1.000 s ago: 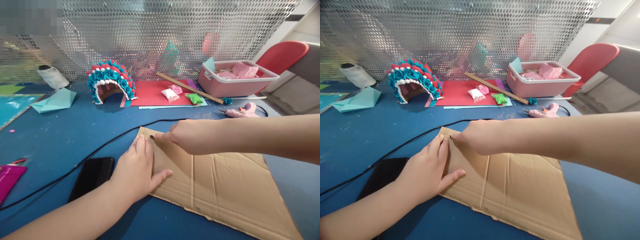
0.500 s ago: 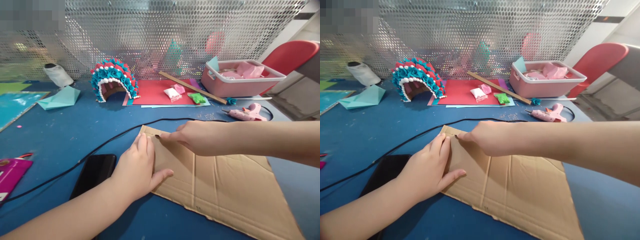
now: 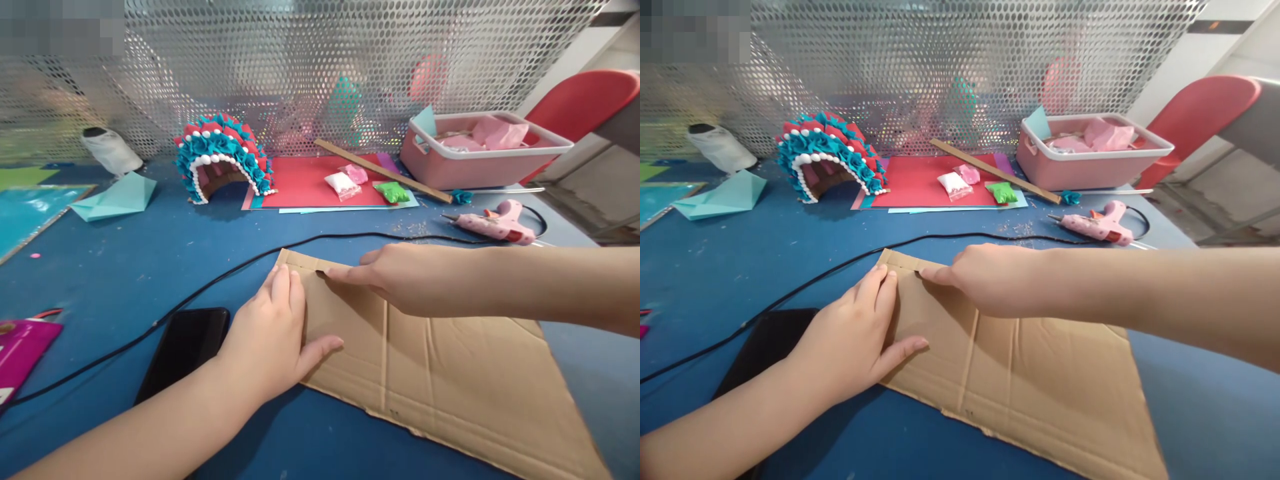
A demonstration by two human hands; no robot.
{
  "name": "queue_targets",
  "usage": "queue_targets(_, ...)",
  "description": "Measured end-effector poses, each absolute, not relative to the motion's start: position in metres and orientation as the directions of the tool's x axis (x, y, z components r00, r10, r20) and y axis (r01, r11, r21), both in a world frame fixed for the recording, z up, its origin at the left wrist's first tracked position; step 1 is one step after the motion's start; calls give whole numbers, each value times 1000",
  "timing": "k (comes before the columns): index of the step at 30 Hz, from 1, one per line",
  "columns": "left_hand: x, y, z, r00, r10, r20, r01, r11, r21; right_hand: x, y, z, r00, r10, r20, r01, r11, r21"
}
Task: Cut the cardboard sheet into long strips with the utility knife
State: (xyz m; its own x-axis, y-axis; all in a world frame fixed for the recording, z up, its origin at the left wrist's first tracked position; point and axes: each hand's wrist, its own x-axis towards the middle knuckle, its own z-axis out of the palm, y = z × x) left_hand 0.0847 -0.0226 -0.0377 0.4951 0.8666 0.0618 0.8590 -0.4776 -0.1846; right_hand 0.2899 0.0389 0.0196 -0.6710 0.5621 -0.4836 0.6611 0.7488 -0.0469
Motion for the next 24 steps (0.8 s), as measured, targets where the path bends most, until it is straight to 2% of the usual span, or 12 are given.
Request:
queue_targets(8,85,-22,-38,497,865,72,855,-473,-213,313,37,7,-709,568,-417,650,756,-76)
queue_targets(24,86,-24,-39,456,887,72,885,-442,-147,346,27,-1,-714,570,-408,653,752,-92)
